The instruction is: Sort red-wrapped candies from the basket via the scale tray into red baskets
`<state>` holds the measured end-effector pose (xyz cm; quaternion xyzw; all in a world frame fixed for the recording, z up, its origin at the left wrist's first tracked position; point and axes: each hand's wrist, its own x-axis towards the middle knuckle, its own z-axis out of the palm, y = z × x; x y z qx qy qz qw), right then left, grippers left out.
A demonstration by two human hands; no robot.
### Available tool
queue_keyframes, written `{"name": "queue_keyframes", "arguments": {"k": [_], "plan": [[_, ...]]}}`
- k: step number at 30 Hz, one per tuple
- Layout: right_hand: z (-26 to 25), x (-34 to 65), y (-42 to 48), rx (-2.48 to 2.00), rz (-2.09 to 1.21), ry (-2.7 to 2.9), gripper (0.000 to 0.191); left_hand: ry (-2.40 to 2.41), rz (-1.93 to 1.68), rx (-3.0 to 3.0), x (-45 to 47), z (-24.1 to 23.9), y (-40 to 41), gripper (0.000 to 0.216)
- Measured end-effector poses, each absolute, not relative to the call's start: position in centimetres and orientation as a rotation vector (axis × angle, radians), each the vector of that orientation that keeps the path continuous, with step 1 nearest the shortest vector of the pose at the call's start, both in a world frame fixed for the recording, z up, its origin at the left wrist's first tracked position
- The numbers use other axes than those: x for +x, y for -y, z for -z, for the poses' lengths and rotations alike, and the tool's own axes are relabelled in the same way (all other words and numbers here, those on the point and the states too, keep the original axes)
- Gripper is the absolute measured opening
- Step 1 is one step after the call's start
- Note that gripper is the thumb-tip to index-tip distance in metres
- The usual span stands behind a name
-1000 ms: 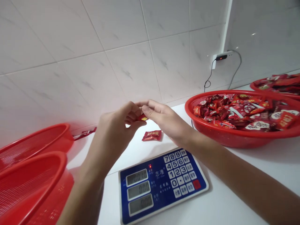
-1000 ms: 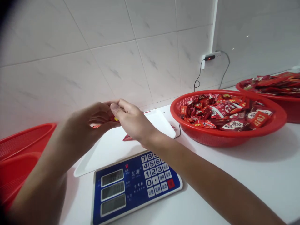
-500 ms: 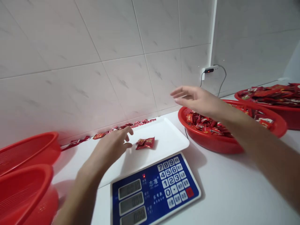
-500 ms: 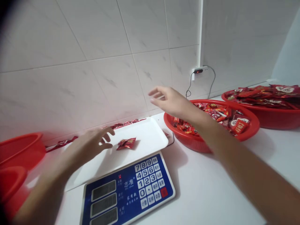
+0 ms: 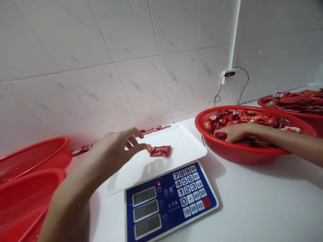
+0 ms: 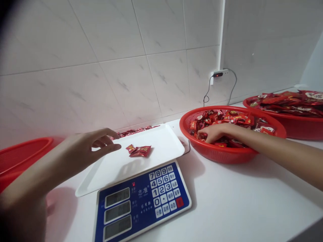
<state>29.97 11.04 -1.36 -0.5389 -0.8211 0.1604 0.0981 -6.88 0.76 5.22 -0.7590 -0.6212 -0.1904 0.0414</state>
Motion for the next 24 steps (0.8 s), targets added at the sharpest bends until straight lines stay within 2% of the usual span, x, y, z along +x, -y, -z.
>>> {"name": "queue_keyframes", "arguments": {"k": [2, 6, 11, 15, 18, 20, 24], "plan": [[1.2, 29.6, -11.3, -1.686, -0.595, 2.493, 0.015, 1.883, 0.579, -2.321, -6.8, -5.3, -0.6, 0.040], [-0.1, 29.9, -11.9, -1.766, -0.457, 2.408, 0.017, 1.879, 0.594, -2.301, -6.7, -5.7, -0.3, 0.039], [-5.1, 28.7, -11.4, -1.660, -0.421, 1.946, 0.007, 1.899, 0.717, -2.294, -6.0, -6.2, 0.0, 0.036], [-7.5, 22.8, -10.0, -1.162, -0.710, 1.761, 0.022, 1.906, 1.061, -2.391, -4.7, -5.8, -0.2, 0.041], [-6.4, 17.5, -8.8, -0.802, -1.193, 1.830, 0.035, 1.892, 1.355, -2.615, -4.0, -5.1, -0.8, 0.050], [-5.0, 15.1, -8.2, -0.698, -1.368, 1.822, 0.033, 1.850, 1.410, -2.738, -3.9, -4.6, -1.2, 0.046], [-2.5, 13.9, -8.1, -0.680, -1.483, 1.800, 0.021, 1.773, 1.269, -2.655, -4.2, -3.9, -1.6, 0.040]]}}
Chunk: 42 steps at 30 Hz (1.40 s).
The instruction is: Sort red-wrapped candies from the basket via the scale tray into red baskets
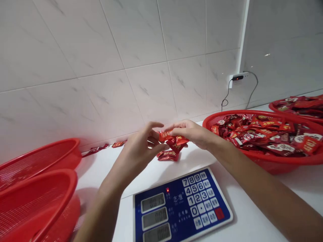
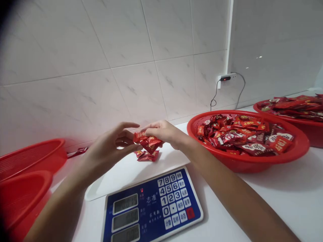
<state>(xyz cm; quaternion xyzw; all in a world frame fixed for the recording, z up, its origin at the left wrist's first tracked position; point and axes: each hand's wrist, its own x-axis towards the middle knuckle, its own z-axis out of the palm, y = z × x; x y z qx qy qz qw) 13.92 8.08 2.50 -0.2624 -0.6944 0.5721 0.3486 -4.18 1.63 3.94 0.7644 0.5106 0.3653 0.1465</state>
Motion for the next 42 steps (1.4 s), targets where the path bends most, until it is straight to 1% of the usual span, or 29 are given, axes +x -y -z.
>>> {"name": "queue_keyframes", "arguments": {"k": [2, 5, 7, 10, 13, 15, 19, 22, 27, 30, 33, 35, 37, 39, 42], "plan": [[-1.8, 14.4, -8.2, -0.683, -1.504, 1.830, 0.019, -1.515, -0.991, 2.293, -4.2, -3.8, -1.6, 0.035], [-1.6, 15.1, -8.3, -0.677, -1.541, 1.910, 0.019, -1.543, -0.839, 2.429, -4.1, -3.6, -1.7, 0.019], [-1.6, 15.5, -8.3, -0.690, -1.573, 1.940, 0.022, -1.573, -0.826, 2.526, -4.0, -3.6, -1.9, 0.015], [-1.7, 15.9, -8.4, -0.701, -1.569, 1.982, 0.028, -1.614, -0.899, 2.609, -3.9, -3.7, -2.1, 0.017], [-1.7, 16.1, -8.6, -0.684, -1.513, 2.050, 0.034, -1.719, -0.975, 2.510, -3.9, -4.0, -2.2, 0.022], [-1.6, 16.2, -8.7, -0.722, -1.416, 2.070, 0.033, -1.728, -0.965, 2.403, -4.0, -4.2, -2.3, 0.025], [-1.4, 15.9, -8.3, -0.805, -1.202, 2.094, 0.025, -1.677, -0.875, 2.319, -4.0, -4.2, -2.4, 0.031], [-1.2, 15.6, -8.0, -0.810, -1.127, 2.111, 0.021, -1.700, -0.855, 2.326, -3.8, -4.0, -2.6, 0.032], [-0.9, 15.6, -8.6, -0.922, -1.185, 1.999, 0.020, -1.784, -0.928, 2.262, -3.9, -3.7, -2.9, 0.030], [-0.8, 15.7, -9.1, -1.018, -1.233, 1.841, 0.028, -1.906, -0.912, 2.256, -4.6, -3.4, -3.4, 0.026], [-1.0, 15.7, -9.3, -0.957, -1.358, 1.677, 0.024, -1.951, -0.859, 2.254, -4.9, -3.3, -3.4, 0.023], [-1.1, 15.5, -9.0, -0.857, -1.450, 1.612, 0.019, -1.881, -0.900, 2.231, -4.6, -3.4, -3.1, 0.027], [-1.4, 15.3, -8.4, -0.756, -1.499, 1.614, 0.018, -1.716, -0.944, 2.184, -3.9, -3.7, -2.5, 0.031], [-1.6, 15.2, -7.8, -0.678, -1.514, 1.660, 0.023, -1.561, -0.944, 2.127, -3.3, -3.8, -2.1, 0.032], [-1.8, 15.0, -7.1, -0.653, -1.528, 1.709, 0.029, -1.486, -0.971, 2.078, -3.1, -3.7, -2.0, 0.027]]}}
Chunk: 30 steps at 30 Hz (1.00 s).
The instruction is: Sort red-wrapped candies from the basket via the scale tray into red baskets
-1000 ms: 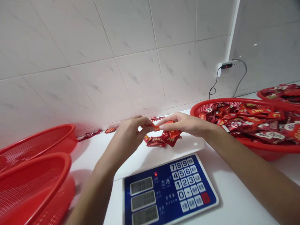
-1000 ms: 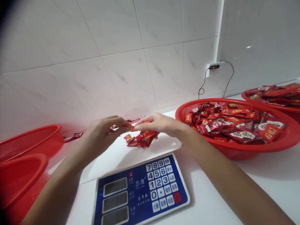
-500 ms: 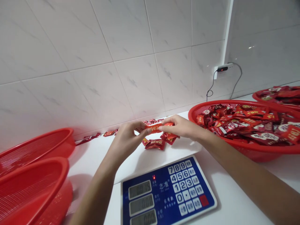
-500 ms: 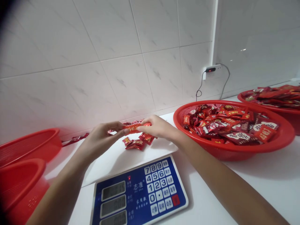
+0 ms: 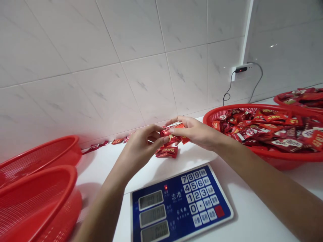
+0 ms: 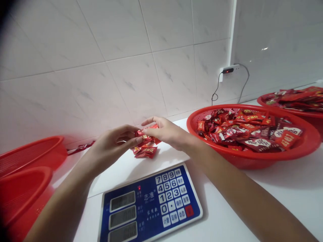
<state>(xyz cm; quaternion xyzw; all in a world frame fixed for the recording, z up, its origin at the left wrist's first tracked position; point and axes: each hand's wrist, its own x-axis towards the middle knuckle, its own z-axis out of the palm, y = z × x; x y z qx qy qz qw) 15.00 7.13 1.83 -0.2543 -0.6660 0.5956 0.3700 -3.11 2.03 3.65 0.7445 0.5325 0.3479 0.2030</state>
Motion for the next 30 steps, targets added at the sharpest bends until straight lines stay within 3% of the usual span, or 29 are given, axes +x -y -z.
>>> {"name": "queue_keyframes", "arguments": {"k": [9, 13, 17, 19, 21, 25, 30], "plan": [[-2.1, 15.2, -7.3, -0.750, -1.570, 1.658, 0.015, -1.631, -1.076, 2.224, -4.1, -3.7, -2.5, 0.013], [-2.2, 15.4, -7.7, -0.816, -1.573, 1.632, 0.017, -1.685, -1.146, 2.279, -4.2, -4.1, -2.2, 0.012], [-2.0, 15.6, -7.8, -0.766, -1.650, 1.654, 0.033, -1.669, -1.238, 2.349, -4.0, -4.3, -1.9, 0.012], [-2.0, 15.6, -7.8, -0.688, -1.660, 1.691, 0.027, -1.621, -1.231, 2.447, -3.8, -4.2, -1.8, 0.010], [-2.1, 15.6, -7.6, -0.663, -1.577, 1.707, 0.019, -1.550, -1.231, 2.506, -3.6, -4.1, -1.9, 0.011], [-2.1, 15.4, -7.2, -0.753, -1.354, 1.699, 0.030, -1.466, -1.394, 2.191, -3.8, -3.8, -2.3, 0.018], [-1.8, 15.2, -7.1, -0.777, -1.164, 1.818, 0.031, -1.419, -1.037, 2.022, -4.3, -3.8, -2.6, 0.030]]}}
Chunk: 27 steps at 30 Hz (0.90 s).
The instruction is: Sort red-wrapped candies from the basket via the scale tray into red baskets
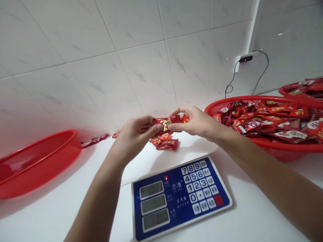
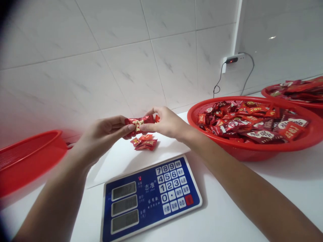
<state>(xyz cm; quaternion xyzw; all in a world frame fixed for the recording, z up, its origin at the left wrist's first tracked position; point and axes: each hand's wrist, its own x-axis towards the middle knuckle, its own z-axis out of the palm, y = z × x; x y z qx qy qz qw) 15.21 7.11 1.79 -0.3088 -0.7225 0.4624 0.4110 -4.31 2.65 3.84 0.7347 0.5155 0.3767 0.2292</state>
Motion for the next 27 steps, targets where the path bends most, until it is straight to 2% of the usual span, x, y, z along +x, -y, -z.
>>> {"name": "queue_keyframes", "arguments": {"k": [4, 10, 14, 18, 24, 27], "plan": [[-1.7, 15.1, -7.0, -0.759, -1.125, 1.857, 0.020, -1.413, -1.007, 2.041, -4.4, -4.0, -2.6, 0.026], [-1.5, 15.1, -7.3, -0.795, -1.172, 1.887, 0.022, -1.442, -0.974, 2.065, -4.3, -3.9, -2.7, 0.024], [-1.0, 15.0, -8.4, -0.951, -1.256, 1.860, 0.008, -1.611, -0.909, 2.080, -5.4, -3.4, -3.5, 0.018], [-1.1, 15.3, -9.1, -0.974, -1.286, 1.633, 0.015, -1.761, -0.943, 2.071, -6.7, -2.8, -4.3, 0.019], [-2.3, 15.6, -8.1, -0.820, -1.480, 1.306, 0.030, -1.933, -0.817, 2.056, -6.0, -3.4, -3.4, 0.040], [-2.7, 15.3, -7.2, -0.707, -1.539, 1.257, 0.035, -1.900, -0.859, 2.151, -5.2, -4.2, -2.3, 0.035]]}}
